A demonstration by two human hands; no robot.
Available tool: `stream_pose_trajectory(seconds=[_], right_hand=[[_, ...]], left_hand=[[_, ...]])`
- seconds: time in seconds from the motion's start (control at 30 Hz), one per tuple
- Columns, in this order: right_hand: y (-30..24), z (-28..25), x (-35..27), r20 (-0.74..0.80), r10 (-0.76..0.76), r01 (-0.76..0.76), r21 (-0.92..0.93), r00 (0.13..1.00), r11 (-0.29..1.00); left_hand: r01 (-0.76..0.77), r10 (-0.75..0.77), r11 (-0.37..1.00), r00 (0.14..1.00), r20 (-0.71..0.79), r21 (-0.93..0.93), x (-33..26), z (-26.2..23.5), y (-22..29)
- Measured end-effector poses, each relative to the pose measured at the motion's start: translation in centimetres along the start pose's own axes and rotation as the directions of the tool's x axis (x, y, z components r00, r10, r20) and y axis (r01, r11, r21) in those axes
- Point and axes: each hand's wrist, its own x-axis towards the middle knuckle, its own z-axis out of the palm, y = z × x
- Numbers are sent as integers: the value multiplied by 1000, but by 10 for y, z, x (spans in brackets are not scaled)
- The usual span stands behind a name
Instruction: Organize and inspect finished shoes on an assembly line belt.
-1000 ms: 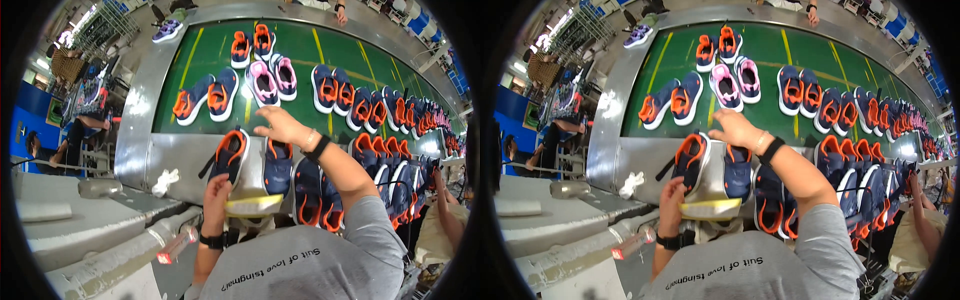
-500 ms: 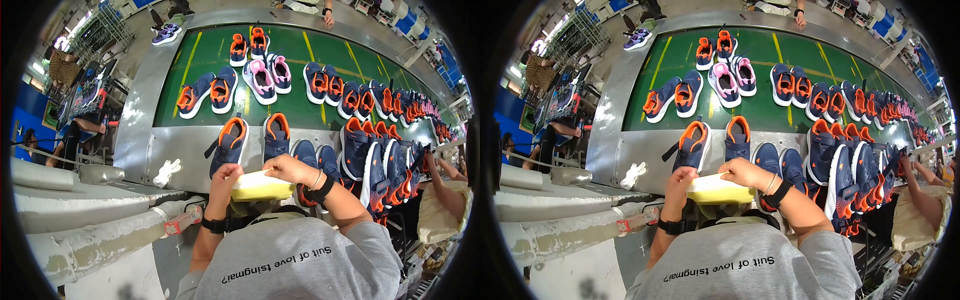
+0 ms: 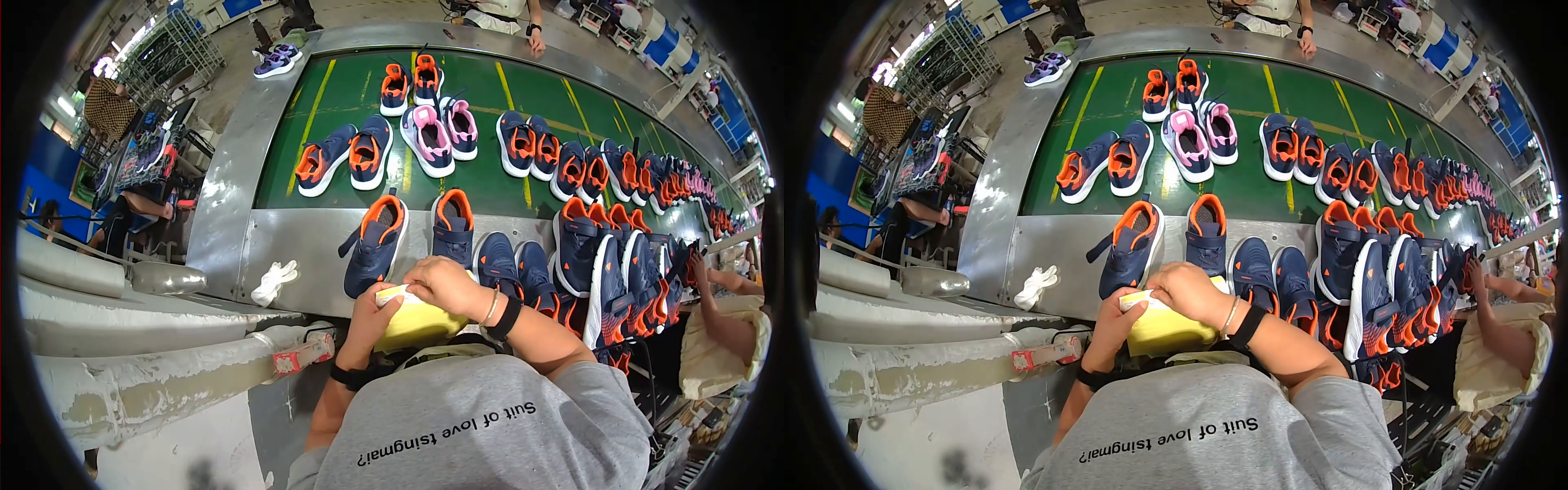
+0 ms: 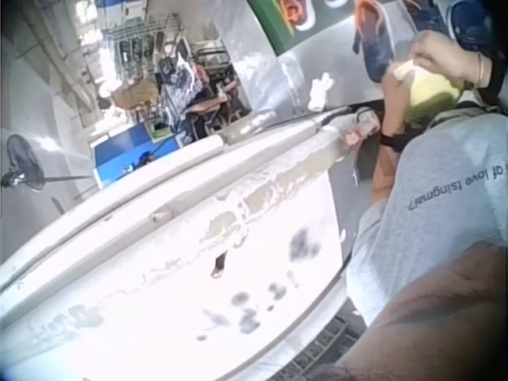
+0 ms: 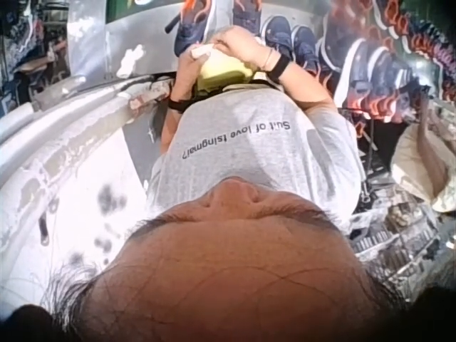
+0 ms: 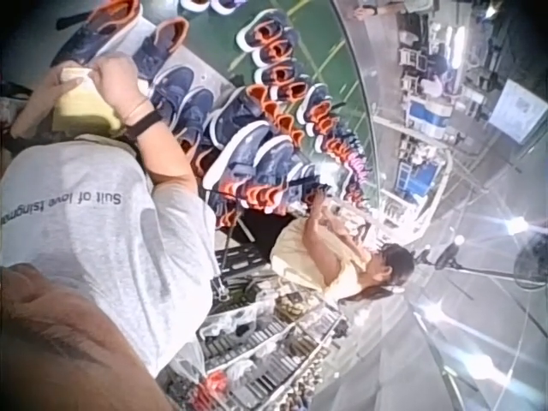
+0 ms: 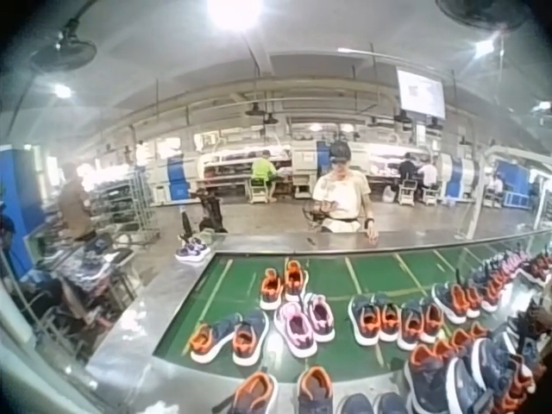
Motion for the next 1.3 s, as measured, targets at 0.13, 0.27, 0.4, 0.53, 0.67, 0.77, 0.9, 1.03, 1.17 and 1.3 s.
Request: stream_pose_trajectory(seconds=[0.13, 0.27, 0.4, 0.53, 0.67, 0.77, 0.9, 1.03, 1.17, 1.3], right_hand=[[2, 4, -2, -11, -70, 70, 18, 997, 997], [23, -6, 14, 55, -62, 77, -330, 997, 941], [57, 0, 70, -32, -314, 226, -627, 949, 745], [94, 29, 104, 263, -164, 296, -614, 951, 732], [37, 31, 94, 112, -140, 170, -327, 984, 930], [10, 54, 69, -62, 90, -102, -234, 994, 967], [24, 77, 50, 88, 100, -93, -80, 991, 992], [32, 0, 41, -16, 20, -24, -233, 1000, 972], [102, -52, 18, 80, 131, -24, -762, 988, 647], [129, -48, 16, 189, 23, 150, -840, 982, 522]], left_hand=[[-7, 7, 1000, 999, -33, 9, -4, -1, -11], [5, -1, 989, 1000, -29, 145, -14, 0, -19], [67, -65, 982, 998, -16, 179, -27, 2, -19], [128, -135, 942, 991, 2, 311, -39, 8, -10], [169, -161, 968, 985, -57, 185, -57, 1, -26], [146, -143, 975, 989, -32, 170, -54, 0, -28], [40, -55, 974, 997, 60, 221, -41, 4, -21], [24, -49, 936, 997, 65, 350, -46, 0, -22], [-90, 38, 916, 990, 138, 392, -40, -2, -21], [-303, 219, 817, 950, 222, 491, -31, 9, -7]])
